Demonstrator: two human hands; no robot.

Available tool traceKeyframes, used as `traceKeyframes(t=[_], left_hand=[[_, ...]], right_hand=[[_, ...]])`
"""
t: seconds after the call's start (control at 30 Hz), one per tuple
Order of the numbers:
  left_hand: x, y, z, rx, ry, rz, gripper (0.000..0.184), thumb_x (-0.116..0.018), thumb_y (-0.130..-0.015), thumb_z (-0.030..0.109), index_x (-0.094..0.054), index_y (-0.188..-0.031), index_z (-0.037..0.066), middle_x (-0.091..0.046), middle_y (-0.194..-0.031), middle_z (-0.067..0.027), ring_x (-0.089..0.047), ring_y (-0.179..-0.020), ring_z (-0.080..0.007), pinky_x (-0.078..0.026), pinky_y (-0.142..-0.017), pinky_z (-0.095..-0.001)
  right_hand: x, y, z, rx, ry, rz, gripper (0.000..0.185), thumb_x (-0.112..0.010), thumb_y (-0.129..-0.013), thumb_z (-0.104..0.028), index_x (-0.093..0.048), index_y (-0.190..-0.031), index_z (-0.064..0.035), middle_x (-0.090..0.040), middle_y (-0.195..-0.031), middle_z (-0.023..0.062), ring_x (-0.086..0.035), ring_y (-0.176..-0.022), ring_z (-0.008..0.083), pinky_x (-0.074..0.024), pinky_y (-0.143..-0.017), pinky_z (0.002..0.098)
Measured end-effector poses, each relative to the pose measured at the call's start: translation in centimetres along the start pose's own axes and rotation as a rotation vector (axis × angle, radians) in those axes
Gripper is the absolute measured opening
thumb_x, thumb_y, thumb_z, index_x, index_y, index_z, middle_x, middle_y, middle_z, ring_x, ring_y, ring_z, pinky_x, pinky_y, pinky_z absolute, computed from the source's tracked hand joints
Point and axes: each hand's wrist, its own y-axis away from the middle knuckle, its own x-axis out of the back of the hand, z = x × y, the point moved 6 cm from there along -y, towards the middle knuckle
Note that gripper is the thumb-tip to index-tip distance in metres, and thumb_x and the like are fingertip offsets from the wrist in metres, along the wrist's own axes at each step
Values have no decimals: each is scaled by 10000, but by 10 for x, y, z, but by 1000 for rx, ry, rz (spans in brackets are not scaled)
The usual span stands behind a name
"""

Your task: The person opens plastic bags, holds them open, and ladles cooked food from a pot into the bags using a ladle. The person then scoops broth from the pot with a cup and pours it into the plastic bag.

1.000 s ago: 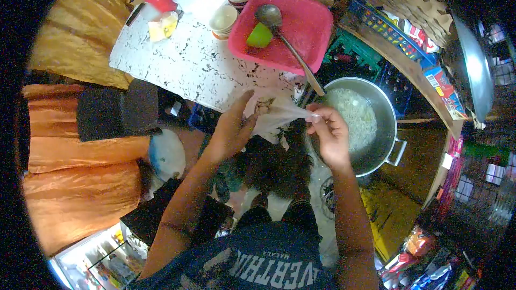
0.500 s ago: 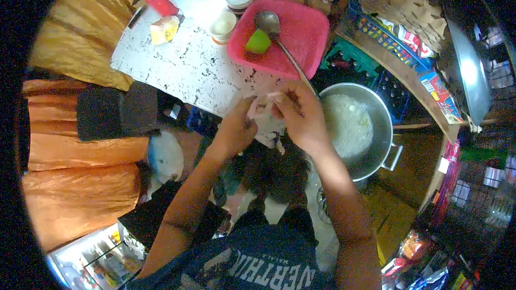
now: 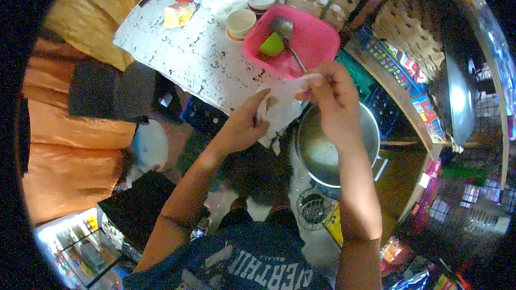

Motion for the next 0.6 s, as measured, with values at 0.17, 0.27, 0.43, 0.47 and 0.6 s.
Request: traceKeyframes(t=[0.17,0.27,0.43,0.47,0.6], left_hand=[[-7,3,-10,-46,72,68,724,-605,-738,30,-326,-1407,28,-523,-1255,-191,-580,-1022,-265,-465,-876,-348],[-6,3,-9,-100,28,117,712,-631,-731,53,-358,-1389,33,-504,-1293,-214,-557,-1122,-329,-440,-949,-379],[-5,-2,-4,-120,-3,138,596,-656,-757,86,-445,-1308,7,-542,-1213,-222,-544,-1106,-357,-430,-947,-402],[-5,-3,-4,-154,-52,166,583,-657,-761,95,-457,-1302,12,-554,-1195,-218,-586,-1032,-348,-456,-900,-403],[-14,-19,-32,-27,-26,136,565,-641,-773,98,-461,-1304,33,-581,-1133,-212,-620,-827,-316,-483,-776,-400]], right_hand=[[2,2,-20,105,-205,-32,135,-525,-956,-179,-503,-1015,-60,-576,-845,36,-561,-741,118,-480,-684,275],[10,2,-24,144,-211,-14,129,-524,-958,-174,-507,-1007,-56,-577,-849,50,-563,-744,131,-474,-678,270],[11,1,-32,187,-253,55,103,-506,-964,-132,-512,-1026,-49,-614,-913,75,-623,-833,164,-554,-783,343],[11,1,-33,194,-249,72,103,-506,-964,-132,-512,-1026,-49,-614,-913,75,-623,-833,164,-554,-783,343],[5,-2,-41,260,-301,83,101,-517,-958,-119,-514,-1034,-53,-644,-939,102,-652,-845,208,-560,-799,386]])
